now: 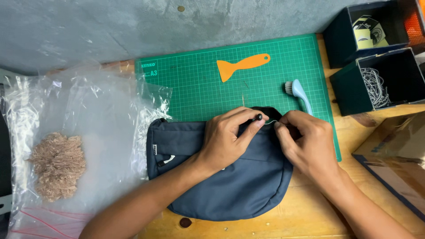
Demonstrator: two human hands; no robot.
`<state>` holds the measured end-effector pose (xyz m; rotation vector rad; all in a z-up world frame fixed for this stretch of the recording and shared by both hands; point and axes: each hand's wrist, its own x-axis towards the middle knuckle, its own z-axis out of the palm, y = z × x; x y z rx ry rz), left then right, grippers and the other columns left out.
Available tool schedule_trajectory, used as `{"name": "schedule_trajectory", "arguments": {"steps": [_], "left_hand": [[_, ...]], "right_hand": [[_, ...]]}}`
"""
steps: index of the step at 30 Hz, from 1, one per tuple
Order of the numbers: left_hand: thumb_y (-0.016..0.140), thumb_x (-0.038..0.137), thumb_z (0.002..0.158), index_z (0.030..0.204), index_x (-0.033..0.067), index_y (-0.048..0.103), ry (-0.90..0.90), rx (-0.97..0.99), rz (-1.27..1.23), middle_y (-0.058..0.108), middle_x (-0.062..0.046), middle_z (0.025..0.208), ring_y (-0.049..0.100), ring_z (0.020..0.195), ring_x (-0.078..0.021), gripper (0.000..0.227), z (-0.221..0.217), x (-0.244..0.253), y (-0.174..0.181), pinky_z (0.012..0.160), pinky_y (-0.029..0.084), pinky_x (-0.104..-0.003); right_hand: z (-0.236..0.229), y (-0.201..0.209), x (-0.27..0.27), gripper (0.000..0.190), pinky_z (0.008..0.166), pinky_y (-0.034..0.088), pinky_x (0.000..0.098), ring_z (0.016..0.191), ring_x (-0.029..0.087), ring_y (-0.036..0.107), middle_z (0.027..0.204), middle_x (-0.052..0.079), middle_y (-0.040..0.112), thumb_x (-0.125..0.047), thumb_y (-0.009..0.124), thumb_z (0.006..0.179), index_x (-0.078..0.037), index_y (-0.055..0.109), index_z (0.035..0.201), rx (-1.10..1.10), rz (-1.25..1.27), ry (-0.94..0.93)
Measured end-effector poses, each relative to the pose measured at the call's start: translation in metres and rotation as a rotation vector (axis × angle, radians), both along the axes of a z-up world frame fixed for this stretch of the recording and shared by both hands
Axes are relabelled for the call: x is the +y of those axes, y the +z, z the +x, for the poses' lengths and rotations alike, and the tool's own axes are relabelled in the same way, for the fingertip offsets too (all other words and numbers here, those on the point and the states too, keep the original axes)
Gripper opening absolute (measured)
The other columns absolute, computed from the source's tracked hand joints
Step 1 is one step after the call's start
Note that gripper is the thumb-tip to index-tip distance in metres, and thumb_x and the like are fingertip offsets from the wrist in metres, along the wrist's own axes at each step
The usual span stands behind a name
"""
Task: The person uses a small brush to clean the exterior of a dark blue sling bag, focusing on the front pocket, main compartment, and strap. They also use an orange plastic tool to scrape a small area near the zipper. Finally, they attach a small chain and a cartoon keychain to the bag's zipper pull.
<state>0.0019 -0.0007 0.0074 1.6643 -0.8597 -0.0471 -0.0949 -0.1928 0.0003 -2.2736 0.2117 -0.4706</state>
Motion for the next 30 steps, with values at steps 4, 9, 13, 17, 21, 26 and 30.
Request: {"name": "schedule_trajectory", "arguments": {"steps": [4, 9, 13, 17, 21, 26, 30], "left_hand": [[0.072, 0.016, 0.114, 0.115, 0.0086, 0.082, -0.006, 0.005, 0.000, 0.084, -0.012, 0.104, 0.084, 0.101, -0.0384, 0.012, 0.000, 0.001, 0.000, 0.085, 0.068, -0.046], [0.072, 0.019, 0.115, 0.117, 0.0114, 0.082, -0.002, 0.007, 0.028, 0.085, -0.009, 0.105, 0.085, 0.102, -0.0355, 0.013, 0.001, 0.001, -0.003, 0.087, 0.068, -0.044], [0.072, 0.018, 0.114, 0.119, 0.0114, 0.082, -0.002, 0.013, 0.028, 0.084, -0.011, 0.104, 0.085, 0.103, -0.0374, 0.013, 0.001, 0.001, -0.005, 0.086, 0.068, -0.045], [0.071, 0.019, 0.115, 0.121, 0.0115, 0.082, 0.004, 0.027, 0.030, 0.084, -0.011, 0.104, 0.084, 0.103, -0.0384, 0.014, 0.002, 0.001, -0.008, 0.087, 0.068, -0.046], [0.071, 0.020, 0.115, 0.122, 0.0114, 0.081, -0.011, 0.021, 0.047, 0.084, -0.010, 0.106, 0.085, 0.104, -0.0369, 0.015, 0.002, 0.003, -0.006, 0.087, 0.068, -0.045], [0.065, 0.027, 0.116, 0.121, 0.0135, 0.081, 0.042, -0.053, 0.173, 0.086, 0.002, 0.119, 0.085, 0.105, -0.0183, 0.021, -0.001, 0.000, -0.008, 0.086, 0.064, -0.034], [0.065, 0.026, 0.117, 0.120, 0.0110, 0.080, 0.042, -0.067, 0.147, 0.086, 0.000, 0.118, 0.085, 0.105, -0.0196, 0.022, -0.001, 0.001, -0.009, 0.086, 0.063, -0.034]], "right_hand": [[0.000, -0.003, -0.001, 0.013, 0.055, 0.051, 0.0410, 0.058, 0.033, 0.066, 0.062, 0.011, 0.062, -0.007, 0.074, 0.095, -0.011, 0.075, 0.083, 0.013, -0.004, -0.008], [-0.002, -0.013, -0.004, 0.012, 0.055, 0.052, 0.0429, 0.061, 0.036, 0.067, 0.068, 0.010, 0.063, -0.010, 0.073, 0.099, -0.013, 0.075, 0.088, 0.016, -0.099, 0.024], [-0.003, -0.011, -0.008, 0.013, 0.056, 0.054, 0.0454, 0.064, 0.038, 0.068, 0.072, 0.012, 0.063, -0.011, 0.072, 0.101, -0.013, 0.073, 0.089, 0.033, -0.214, 0.128], [-0.002, 0.004, -0.009, 0.012, 0.056, 0.053, 0.0506, 0.064, 0.042, 0.067, 0.074, 0.013, 0.061, -0.014, 0.072, 0.101, -0.012, 0.071, 0.090, 0.054, -0.256, 0.188], [-0.002, 0.010, -0.014, 0.015, 0.056, 0.054, 0.0512, 0.065, 0.042, 0.067, 0.077, 0.007, 0.060, -0.025, 0.068, 0.105, -0.019, 0.071, 0.092, 0.115, -0.307, 0.305], [-0.003, 0.017, -0.025, 0.012, 0.057, 0.047, 0.0504, 0.070, 0.035, 0.067, 0.088, 0.003, 0.066, -0.025, 0.063, 0.110, -0.019, 0.068, 0.101, 0.241, -0.423, 0.421], [-0.005, 0.020, -0.022, 0.012, 0.058, 0.048, 0.0478, 0.063, 0.035, 0.064, 0.087, 0.004, 0.072, -0.028, 0.069, 0.105, -0.016, 0.072, 0.104, 0.211, -0.411, 0.378]]}}
